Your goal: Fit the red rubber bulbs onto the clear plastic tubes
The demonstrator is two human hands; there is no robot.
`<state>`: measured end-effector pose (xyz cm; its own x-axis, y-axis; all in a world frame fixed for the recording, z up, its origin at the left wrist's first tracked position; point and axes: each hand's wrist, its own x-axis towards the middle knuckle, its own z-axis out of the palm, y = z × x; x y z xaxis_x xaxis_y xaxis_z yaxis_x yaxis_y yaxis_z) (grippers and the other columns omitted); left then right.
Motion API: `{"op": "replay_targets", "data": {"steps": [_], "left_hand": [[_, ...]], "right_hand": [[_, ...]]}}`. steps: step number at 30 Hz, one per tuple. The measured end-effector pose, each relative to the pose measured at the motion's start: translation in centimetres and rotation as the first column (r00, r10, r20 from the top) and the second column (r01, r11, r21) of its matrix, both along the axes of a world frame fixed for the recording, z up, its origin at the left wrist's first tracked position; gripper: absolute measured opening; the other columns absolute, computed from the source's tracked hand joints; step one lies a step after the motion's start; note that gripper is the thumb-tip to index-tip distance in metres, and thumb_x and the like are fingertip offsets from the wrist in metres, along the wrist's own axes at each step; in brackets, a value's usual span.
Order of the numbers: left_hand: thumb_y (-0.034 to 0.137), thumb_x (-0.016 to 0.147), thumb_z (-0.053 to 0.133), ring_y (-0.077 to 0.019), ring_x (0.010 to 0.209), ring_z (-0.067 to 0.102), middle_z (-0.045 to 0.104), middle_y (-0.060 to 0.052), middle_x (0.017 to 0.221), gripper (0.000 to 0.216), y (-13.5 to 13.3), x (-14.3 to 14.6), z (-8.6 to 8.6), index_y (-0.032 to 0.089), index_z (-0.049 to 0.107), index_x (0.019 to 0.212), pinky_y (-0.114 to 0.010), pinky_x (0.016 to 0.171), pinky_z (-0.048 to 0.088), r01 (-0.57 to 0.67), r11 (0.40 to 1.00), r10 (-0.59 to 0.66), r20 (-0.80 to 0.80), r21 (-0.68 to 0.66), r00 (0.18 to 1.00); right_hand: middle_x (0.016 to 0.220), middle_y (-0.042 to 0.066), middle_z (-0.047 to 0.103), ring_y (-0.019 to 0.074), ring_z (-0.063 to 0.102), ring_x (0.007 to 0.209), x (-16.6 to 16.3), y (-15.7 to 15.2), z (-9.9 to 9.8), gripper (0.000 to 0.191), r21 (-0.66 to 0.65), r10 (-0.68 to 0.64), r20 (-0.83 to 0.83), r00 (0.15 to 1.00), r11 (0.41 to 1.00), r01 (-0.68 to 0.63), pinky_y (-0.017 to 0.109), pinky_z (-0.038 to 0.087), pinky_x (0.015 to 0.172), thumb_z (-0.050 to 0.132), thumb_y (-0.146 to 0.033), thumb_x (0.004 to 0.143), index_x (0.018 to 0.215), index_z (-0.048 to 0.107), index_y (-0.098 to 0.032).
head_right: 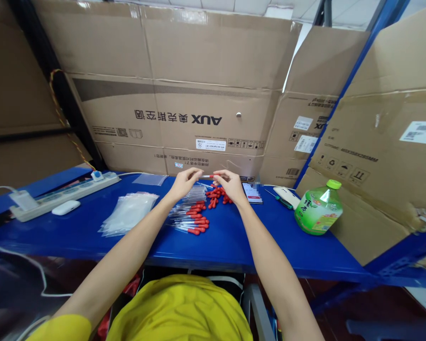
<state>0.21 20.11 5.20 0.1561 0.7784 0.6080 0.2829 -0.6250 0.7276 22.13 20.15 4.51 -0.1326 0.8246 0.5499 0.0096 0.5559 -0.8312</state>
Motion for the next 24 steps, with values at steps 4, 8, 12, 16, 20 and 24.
{"op": "replay_targets", "data": {"steps": [4,8,12,16,20,24], "left_hand": [[0.063,0.1,0.046,-0.0105,0.061,0.051,0.062,-0.004,0.084,0.051,-0.3,1.0,0.4,0.017,0.068,0.104,-0.023,0.054,0.038,0.297,0.919,-0.101,0.572,-0.261,0.814],[0.062,0.102,0.041,-0.0111,0.068,0.056,0.064,-0.006,0.099,0.046,-1.4,1.9,1.2,0.02,0.056,0.091,-0.021,0.052,0.037,0.566,0.784,-0.175,0.783,-0.257,0.597],[0.061,0.104,0.034,-0.0099,0.056,0.042,0.054,-0.003,0.08,0.049,-2.3,1.9,1.7,0.02,0.038,0.077,-0.021,0.047,0.032,0.625,0.758,-0.193,0.851,-0.187,0.489],[0.05,0.106,0.03,-0.0084,0.049,0.03,0.037,0.002,0.07,0.044,-2.7,1.5,2.0,0.02,0.03,0.074,-0.021,0.044,0.027,0.67,0.733,-0.226,0.885,-0.121,0.407],[0.048,0.105,0.034,-0.0082,0.047,0.024,0.032,0.003,0.069,0.043,-2.9,1.5,2.1,0.02,0.028,0.072,-0.021,0.043,0.025,0.663,0.736,-0.213,0.884,-0.135,0.416],[0.051,0.104,0.037,-0.0089,0.048,0.025,0.032,0.003,0.068,0.044,-3.0,1.7,2.1,0.021,0.027,0.073,-0.021,0.043,0.026,0.644,0.748,-0.194,0.875,-0.161,0.444]], "right_hand": [[0.086,0.005,0.08,0.0216,0.078,0.077,-0.3,0.0,0.1,0.044,0.02,-0.047,-0.093,0.995,0.999,0.049,0.035,0.065,0.076,0.083,-0.056,0.075,0.097,0.073,-0.02],[0.086,0.005,0.08,0.0216,0.077,0.076,-1.3,-0.4,-0.2,0.045,0.029,-0.051,-0.084,0.995,0.998,0.054,0.036,0.065,0.076,0.082,-0.058,0.075,0.096,0.072,-0.019],[0.085,0.005,0.08,0.0232,0.078,0.077,-2.3,-0.9,-0.4,0.046,0.031,-0.029,-0.04,0.999,0.999,0.03,0.036,0.065,0.076,0.082,-0.058,0.073,0.096,0.07,-0.021],[0.084,0.005,0.08,0.0248,0.078,0.078,-2.8,-1.3,-0.2,0.044,0.041,0.011,-0.031,0.999,0.999,-0.01,0.038,0.065,0.077,0.082,-0.058,0.074,0.094,0.069,-0.021],[0.078,0.006,0.079,0.0262,0.078,0.073,-2.9,-1.7,0.0,0.043,0.044,0.003,-0.028,1.0,0.999,-0.002,0.04,0.066,0.074,0.082,-0.061,0.074,0.088,0.07,-0.022],[0.076,0.006,0.079,0.0282,0.078,0.072,-2.9,-2.1,0.1,0.043,0.05,-0.038,-0.025,0.999,0.998,0.04,0.041,0.067,0.073,0.082,-0.062,0.073,0.085,0.071,-0.022]]}}
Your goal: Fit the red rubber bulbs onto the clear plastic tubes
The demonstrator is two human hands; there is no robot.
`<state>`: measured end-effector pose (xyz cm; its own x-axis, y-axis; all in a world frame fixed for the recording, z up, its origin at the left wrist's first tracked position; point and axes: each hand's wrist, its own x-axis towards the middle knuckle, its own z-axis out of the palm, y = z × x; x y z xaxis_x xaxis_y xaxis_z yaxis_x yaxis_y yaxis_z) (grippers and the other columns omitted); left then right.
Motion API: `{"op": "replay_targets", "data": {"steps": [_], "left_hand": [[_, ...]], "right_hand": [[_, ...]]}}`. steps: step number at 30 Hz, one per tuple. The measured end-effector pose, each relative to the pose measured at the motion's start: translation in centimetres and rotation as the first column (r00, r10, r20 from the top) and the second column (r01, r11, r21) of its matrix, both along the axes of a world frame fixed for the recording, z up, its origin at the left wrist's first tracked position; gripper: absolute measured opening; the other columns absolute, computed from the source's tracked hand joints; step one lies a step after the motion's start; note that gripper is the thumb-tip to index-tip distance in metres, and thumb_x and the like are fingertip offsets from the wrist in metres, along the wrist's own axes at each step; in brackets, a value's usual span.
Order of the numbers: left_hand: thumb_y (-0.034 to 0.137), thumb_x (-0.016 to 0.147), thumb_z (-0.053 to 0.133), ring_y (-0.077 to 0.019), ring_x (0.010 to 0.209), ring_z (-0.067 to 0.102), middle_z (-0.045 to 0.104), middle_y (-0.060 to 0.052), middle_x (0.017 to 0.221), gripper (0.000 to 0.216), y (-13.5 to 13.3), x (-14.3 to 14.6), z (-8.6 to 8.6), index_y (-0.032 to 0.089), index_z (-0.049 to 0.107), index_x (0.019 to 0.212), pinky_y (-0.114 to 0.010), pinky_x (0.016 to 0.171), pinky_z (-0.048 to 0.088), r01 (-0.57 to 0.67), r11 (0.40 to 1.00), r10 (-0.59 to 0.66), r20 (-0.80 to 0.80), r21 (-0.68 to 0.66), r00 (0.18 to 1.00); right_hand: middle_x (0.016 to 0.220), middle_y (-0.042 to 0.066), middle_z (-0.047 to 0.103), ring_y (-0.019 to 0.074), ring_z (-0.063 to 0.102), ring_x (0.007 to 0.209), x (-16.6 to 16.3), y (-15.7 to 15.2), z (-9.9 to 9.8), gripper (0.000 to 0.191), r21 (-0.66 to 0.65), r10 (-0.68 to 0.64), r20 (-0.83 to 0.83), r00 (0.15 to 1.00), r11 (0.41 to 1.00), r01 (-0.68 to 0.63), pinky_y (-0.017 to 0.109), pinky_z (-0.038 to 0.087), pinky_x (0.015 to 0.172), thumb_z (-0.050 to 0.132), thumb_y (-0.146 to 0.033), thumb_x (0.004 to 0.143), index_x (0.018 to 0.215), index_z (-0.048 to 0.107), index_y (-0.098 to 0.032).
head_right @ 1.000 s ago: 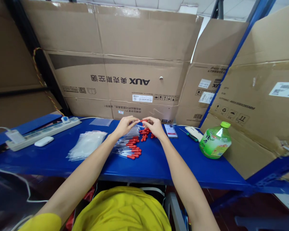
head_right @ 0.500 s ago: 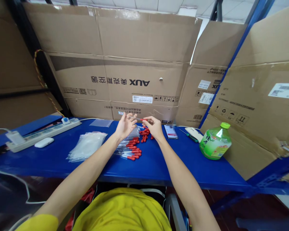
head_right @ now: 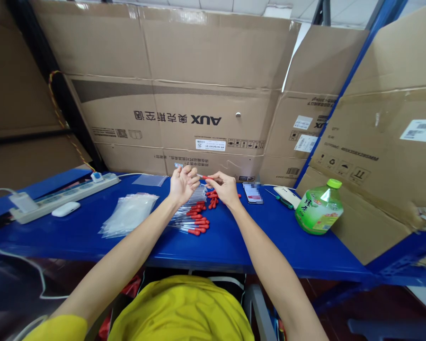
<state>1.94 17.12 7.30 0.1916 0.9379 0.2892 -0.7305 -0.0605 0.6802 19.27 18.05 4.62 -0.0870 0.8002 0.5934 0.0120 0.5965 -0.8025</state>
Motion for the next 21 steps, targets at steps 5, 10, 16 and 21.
{"op": "replay_targets", "data": {"steps": [5,10,16,21], "left_hand": [[0.049,0.104,0.033,-0.0091,0.049,0.023,0.031,0.003,0.07,0.041,-0.09,0.18,-0.02,0.021,0.025,0.074,-0.021,0.044,0.025,0.044,0.999,-0.044,0.026,0.019,0.999],[0.049,0.104,0.035,-0.0093,0.049,0.023,0.03,0.003,0.069,0.041,-0.23,0.26,0.04,0.022,0.025,0.075,-0.021,0.045,0.025,0.022,1.0,-0.022,0.012,-0.003,1.0],[0.046,0.104,0.033,-0.0097,0.048,0.023,0.031,0.003,0.068,0.039,-0.14,0.49,-0.24,0.021,0.027,0.074,-0.022,0.045,0.026,0.05,0.998,-0.049,0.037,-0.022,0.998],[0.043,0.105,0.032,-0.0092,0.048,0.024,0.031,0.003,0.067,0.039,0.05,0.44,-0.31,0.021,0.027,0.073,-0.022,0.045,0.026,0.052,0.999,-0.051,0.074,-0.009,0.996]], "right_hand": [[0.075,0.006,0.079,0.0293,0.079,0.072,0.07,-0.28,0.07,0.04,0.016,-0.011,-0.006,1.0,1.0,0.011,0.042,0.068,0.073,0.083,-0.06,0.074,0.084,0.073,-0.022],[0.078,0.007,0.08,0.0301,0.079,0.075,0.21,-0.44,0.08,0.04,0.033,-0.02,0.03,0.999,0.999,0.019,0.043,0.068,0.075,0.081,-0.06,0.076,0.084,0.073,-0.022],[0.08,0.005,0.08,0.0301,0.079,0.078,0.18,-0.81,0.25,0.036,0.103,-0.06,0.108,0.992,0.993,0.049,0.042,0.067,0.076,0.078,-0.058,0.08,0.083,0.075,-0.023],[0.082,0.006,0.08,0.0297,0.079,0.079,-0.05,-0.76,0.2,0.031,0.141,-0.077,0.108,0.991,0.988,0.061,0.04,0.066,0.076,0.075,-0.054,0.085,0.086,0.075,-0.023]]}}
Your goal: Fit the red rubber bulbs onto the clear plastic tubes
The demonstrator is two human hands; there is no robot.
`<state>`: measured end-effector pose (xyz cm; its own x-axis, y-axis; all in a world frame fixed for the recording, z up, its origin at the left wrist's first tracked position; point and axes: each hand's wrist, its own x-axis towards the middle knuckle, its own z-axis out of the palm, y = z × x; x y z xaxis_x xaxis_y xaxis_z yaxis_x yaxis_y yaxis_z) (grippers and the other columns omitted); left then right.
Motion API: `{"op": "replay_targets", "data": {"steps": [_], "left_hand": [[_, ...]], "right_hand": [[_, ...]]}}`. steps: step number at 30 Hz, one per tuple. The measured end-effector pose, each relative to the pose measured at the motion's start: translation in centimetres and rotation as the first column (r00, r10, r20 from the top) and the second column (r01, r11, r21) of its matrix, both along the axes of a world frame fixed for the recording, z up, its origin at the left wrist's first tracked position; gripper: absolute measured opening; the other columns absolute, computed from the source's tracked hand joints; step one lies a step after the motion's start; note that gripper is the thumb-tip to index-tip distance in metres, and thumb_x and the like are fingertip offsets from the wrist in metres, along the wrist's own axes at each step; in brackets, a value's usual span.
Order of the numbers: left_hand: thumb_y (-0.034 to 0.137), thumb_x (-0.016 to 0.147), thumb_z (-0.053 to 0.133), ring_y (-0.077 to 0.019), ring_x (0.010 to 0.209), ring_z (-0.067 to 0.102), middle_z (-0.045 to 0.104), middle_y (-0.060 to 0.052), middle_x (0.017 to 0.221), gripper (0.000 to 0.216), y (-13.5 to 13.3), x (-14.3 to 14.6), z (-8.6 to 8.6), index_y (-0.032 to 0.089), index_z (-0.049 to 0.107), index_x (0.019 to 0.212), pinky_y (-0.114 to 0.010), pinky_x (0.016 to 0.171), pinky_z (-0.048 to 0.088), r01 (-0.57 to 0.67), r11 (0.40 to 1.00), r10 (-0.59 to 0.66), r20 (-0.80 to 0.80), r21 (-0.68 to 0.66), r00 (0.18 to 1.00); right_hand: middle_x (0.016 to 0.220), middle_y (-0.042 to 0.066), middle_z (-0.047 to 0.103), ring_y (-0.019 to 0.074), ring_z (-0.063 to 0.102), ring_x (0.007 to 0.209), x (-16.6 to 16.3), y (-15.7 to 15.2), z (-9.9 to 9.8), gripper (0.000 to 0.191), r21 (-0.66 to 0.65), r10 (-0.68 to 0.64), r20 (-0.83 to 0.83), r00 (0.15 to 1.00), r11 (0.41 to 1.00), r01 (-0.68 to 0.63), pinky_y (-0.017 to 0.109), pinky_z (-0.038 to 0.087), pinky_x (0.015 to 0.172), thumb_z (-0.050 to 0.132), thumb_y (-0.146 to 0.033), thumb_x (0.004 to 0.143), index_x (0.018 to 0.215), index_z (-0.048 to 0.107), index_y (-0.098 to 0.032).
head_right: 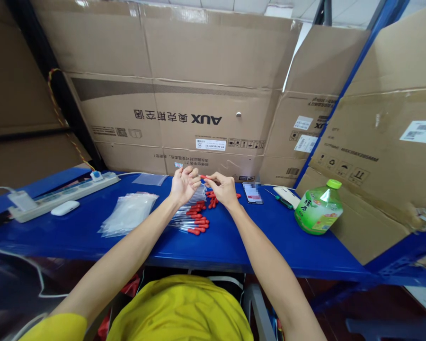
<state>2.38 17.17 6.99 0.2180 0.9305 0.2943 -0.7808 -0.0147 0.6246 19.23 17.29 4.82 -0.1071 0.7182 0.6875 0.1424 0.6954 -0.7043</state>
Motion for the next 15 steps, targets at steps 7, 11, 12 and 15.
{"op": "replay_targets", "data": {"steps": [7,11,12,15], "left_hand": [[0.06,0.104,0.028,-0.01,0.05,0.031,0.041,0.0,0.07,0.05,0.1,0.1,0.1,0.021,0.03,0.073,-0.024,0.046,0.03,-0.046,0.999,0.046,-0.074,0.011,0.996],[0.077,0.096,0.028,-0.009,0.048,0.034,0.054,-0.004,0.073,0.063,1.1,-0.3,-0.4,0.021,0.034,0.07,-0.025,0.044,0.028,-0.104,0.992,0.115,-0.202,0.066,0.973],[0.079,0.096,0.025,-0.0089,0.047,0.035,0.058,-0.005,0.075,0.065,1.4,-0.6,-0.5,0.021,0.037,0.069,-0.025,0.044,0.028,-0.163,0.985,0.174,-0.258,0.063,0.95],[0.068,0.1,0.008,-0.0115,0.048,0.039,0.066,-0.009,0.081,0.067,2.7,-2.2,-1.1,0.021,0.044,0.069,-0.027,0.047,0.027,-0.452,0.889,0.422,-0.522,0.077,0.741]], "right_hand": [[0.084,0.007,0.081,0.028,0.079,0.078,0.0,0.1,-0.1,0.03,0.027,-0.099,-0.017,0.995,0.995,0.1,0.038,0.065,0.076,0.073,-0.052,0.086,0.089,0.075,-0.023],[0.081,0.007,0.08,0.026,0.078,0.074,0.1,0.3,-0.1,0.026,0.019,-0.119,0.003,0.993,0.993,0.119,0.035,0.063,0.072,0.073,-0.047,0.087,0.089,0.074,-0.022],[0.08,0.007,0.079,0.0251,0.077,0.073,0.1,0.3,-0.2,0.025,0.012,-0.108,0.026,0.994,0.994,0.108,0.034,0.062,0.071,0.073,-0.046,0.087,0.089,0.074,-0.021],[0.08,0.004,0.078,0.0218,0.075,0.074,0.4,0.6,-0.2,0.023,0.008,-0.074,0.151,0.986,0.997,0.074,0.031,0.058,0.072,0.072,-0.043,0.087,0.087,0.075,-0.021]]}}
